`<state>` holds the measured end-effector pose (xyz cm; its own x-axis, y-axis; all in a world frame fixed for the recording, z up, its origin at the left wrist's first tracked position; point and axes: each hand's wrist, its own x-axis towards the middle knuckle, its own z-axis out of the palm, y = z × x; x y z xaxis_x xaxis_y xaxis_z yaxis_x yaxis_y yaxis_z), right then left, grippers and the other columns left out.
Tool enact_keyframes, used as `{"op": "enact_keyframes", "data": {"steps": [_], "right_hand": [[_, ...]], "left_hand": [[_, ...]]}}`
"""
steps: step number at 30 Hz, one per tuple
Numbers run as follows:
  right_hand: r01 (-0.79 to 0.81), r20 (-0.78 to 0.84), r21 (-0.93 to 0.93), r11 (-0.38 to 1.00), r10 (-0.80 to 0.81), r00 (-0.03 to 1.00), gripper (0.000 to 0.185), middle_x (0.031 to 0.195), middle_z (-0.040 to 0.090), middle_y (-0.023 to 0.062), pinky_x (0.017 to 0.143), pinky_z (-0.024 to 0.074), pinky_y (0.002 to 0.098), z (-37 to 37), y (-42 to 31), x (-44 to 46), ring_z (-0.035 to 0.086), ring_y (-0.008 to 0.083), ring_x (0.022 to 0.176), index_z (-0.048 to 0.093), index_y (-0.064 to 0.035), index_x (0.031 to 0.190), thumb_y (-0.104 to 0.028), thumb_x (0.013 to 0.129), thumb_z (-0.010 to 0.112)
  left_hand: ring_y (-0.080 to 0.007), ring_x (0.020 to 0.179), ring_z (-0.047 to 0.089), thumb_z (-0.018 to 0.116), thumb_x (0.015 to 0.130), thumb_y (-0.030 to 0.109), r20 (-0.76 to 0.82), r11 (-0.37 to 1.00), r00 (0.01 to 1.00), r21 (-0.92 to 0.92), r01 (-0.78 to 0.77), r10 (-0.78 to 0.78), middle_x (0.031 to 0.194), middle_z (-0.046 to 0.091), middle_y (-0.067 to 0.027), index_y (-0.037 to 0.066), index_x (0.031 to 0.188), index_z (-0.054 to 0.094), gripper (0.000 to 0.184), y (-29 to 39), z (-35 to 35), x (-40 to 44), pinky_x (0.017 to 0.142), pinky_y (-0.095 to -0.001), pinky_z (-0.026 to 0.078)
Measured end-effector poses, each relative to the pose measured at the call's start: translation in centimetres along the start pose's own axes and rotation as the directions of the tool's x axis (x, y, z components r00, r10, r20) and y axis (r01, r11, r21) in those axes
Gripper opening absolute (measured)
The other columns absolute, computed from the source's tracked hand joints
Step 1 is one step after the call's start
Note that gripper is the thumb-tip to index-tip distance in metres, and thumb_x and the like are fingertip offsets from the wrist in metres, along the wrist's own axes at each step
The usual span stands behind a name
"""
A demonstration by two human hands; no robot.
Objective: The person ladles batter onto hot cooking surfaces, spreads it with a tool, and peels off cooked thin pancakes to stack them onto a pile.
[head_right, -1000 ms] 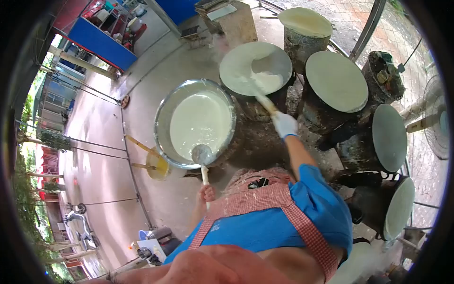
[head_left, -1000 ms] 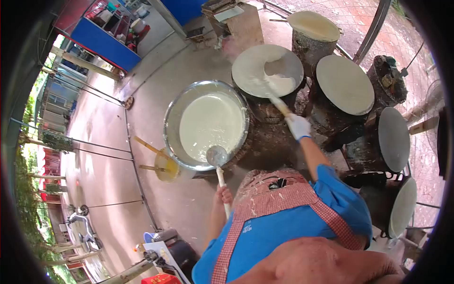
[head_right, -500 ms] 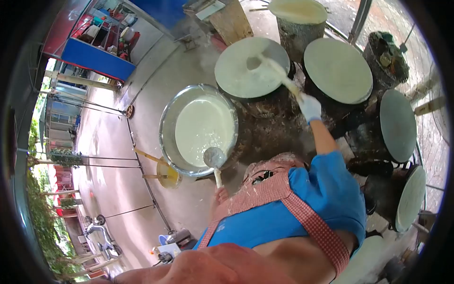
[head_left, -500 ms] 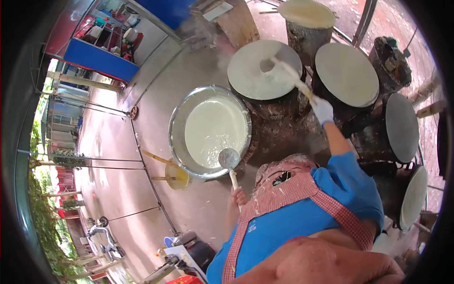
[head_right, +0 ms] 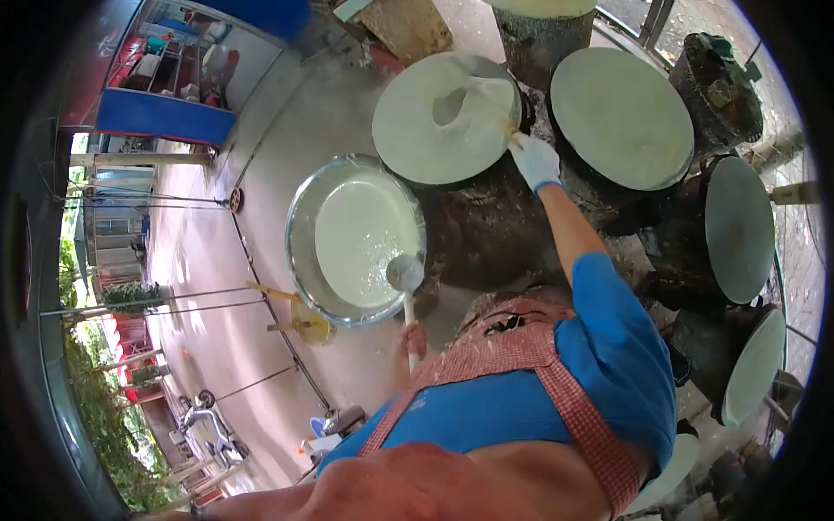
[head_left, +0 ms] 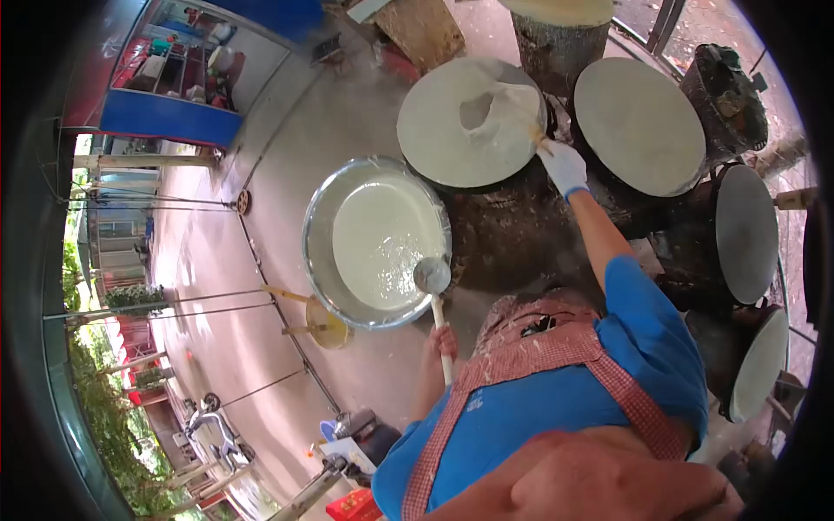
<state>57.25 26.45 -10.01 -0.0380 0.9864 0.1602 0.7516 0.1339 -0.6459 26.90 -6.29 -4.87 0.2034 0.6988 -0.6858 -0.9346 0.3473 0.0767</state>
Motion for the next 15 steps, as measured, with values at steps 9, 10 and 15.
{"op": "enact_keyframes", "data": {"steps": [9, 10, 15], "right_hand": [[-0.189, 0.025, 0.011, 0.982, 0.188, 0.982, 0.038, 0.092, 0.060, 0.0189, 0.078, 0.0429, 0.0409, 0.0, 3.1, 7.0, 0.056, 0.0347, 0.090, 0.059, -0.0113, 0.104, -0.039, 0.082, 0.045], [-0.196, 0.082, 0.045, 0.980, 0.192, 0.978, 0.040, 0.094, 0.060, 0.0194, 0.078, 0.0431, 0.0399, 0.4, 1.7, 11.6, 0.056, 0.0339, 0.091, 0.062, -0.0085, 0.099, -0.040, 0.080, 0.044], [-0.162, 0.109, 0.112, 0.980, 0.150, 0.983, 0.035, 0.086, 0.062, 0.0197, 0.061, 0.0470, 0.0396, 2.2, 3.0, 10.2, 0.060, 0.0327, 0.075, 0.065, -0.0081, 0.092, -0.037, 0.075, 0.053]], "left_hand": [[-0.0038, 0.044, 0.029, 0.047, 0.088, 0.009, -0.160, 0.998, 0.987, -0.054, -0.028, 0.019, 0.056, 0.030, 0.0043, 0.009, 0.072, 0.035, 0.019, -1.9, -1.0, 1.4, 0.037, -0.0170, 0.026], [-0.0042, 0.042, 0.028, 0.047, 0.088, 0.009, -0.081, 0.985, 0.996, -0.171, 0.009, -0.023, 0.055, 0.030, 0.0041, 0.009, 0.071, 0.035, 0.020, -1.9, -1.4, 1.8, 0.035, -0.0175, 0.026], [-0.0044, 0.041, 0.028, 0.046, 0.088, 0.010, -0.039, 0.982, 0.999, -0.188, 0.002, -0.010, 0.055, 0.030, 0.0039, 0.008, 0.071, 0.036, 0.020, -1.7, -2.4, 1.6, 0.034, -0.0179, 0.026]]}}
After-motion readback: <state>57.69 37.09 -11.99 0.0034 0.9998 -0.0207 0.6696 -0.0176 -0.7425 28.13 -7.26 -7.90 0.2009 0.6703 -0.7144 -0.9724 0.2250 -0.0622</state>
